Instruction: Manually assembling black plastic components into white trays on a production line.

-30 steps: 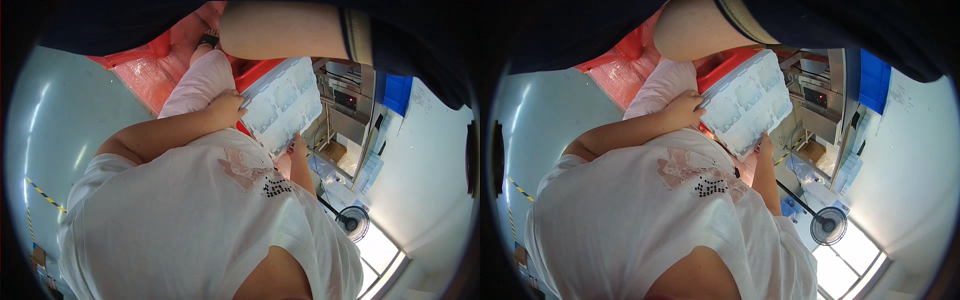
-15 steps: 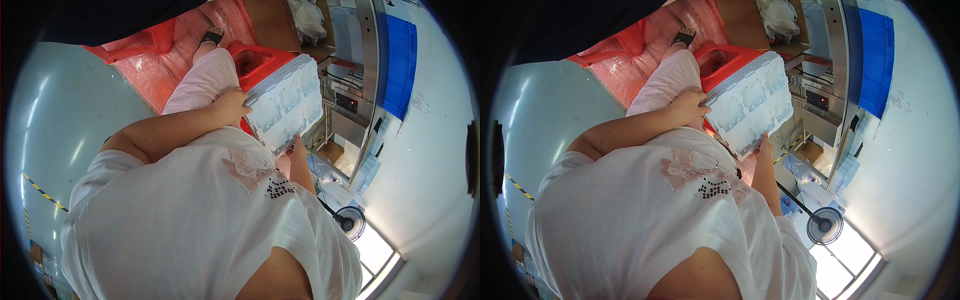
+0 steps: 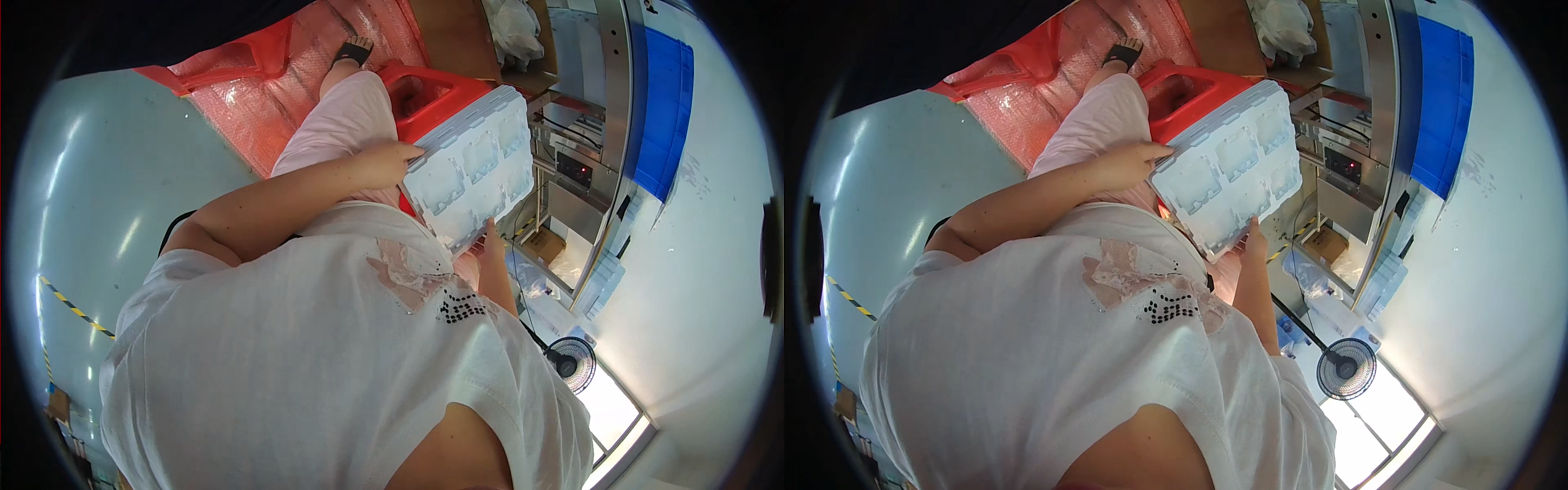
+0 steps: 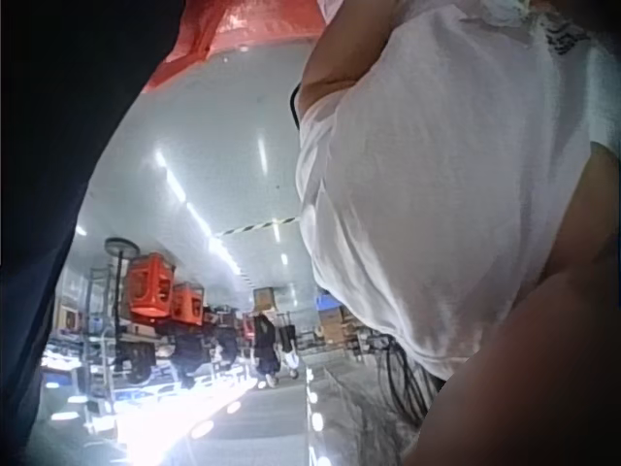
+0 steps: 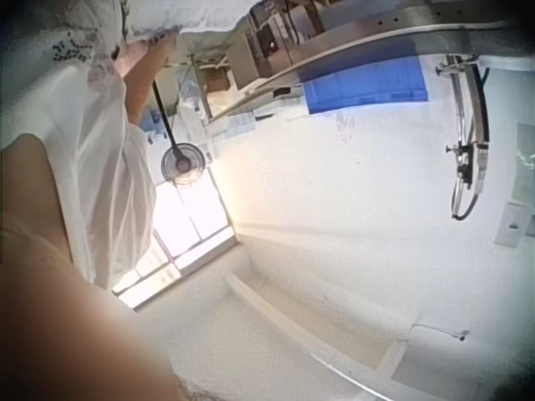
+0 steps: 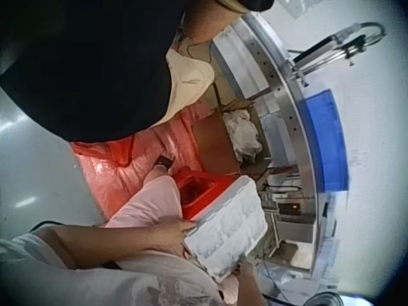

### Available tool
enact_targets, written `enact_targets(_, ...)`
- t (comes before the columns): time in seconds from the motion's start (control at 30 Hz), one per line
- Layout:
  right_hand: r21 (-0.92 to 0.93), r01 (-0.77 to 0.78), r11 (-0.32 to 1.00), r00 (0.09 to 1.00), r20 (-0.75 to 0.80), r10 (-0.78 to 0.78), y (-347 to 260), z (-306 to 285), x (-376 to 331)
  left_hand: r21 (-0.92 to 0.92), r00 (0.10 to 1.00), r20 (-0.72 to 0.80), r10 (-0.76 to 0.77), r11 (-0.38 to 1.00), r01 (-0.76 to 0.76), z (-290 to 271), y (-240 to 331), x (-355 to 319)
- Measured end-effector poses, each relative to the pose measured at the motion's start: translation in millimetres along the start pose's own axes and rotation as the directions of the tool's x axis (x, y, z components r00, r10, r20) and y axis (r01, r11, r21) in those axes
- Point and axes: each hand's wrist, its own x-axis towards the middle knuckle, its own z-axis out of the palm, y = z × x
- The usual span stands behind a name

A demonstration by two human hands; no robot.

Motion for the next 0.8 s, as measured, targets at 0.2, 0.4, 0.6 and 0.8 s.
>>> enact_targets(0.2,-0.056,0.038,0.998,0.999,-0.010,-0.039,2.5,1.9,3.7,-0.261,0.941,0.288,-0.176,0.931,0.254,0.8,-14.2,25.7)
enact_targets(0.4,-0.048,0.064,0.997,0.997,-0.034,-0.065,8.9,-0.3,6.6,-0.464,0.904,0.374,-0.209,0.802,0.377,-21.6,-4.5,25.8)
enact_targets(0.6,-0.055,0.218,0.974,0.969,-0.103,-0.223,19.6,5.8,0.6,0.324,0.999,-0.012,0.032,0.946,-0.026,14.5,15.1,-2.6)
enact_targets(0.8,-0.158,0.195,0.968,0.910,-0.338,-0.239,10.8,21.8,-2.0,0.422,0.985,-0.119,0.126,0.904,-0.065,28.4,10.9,5.1)
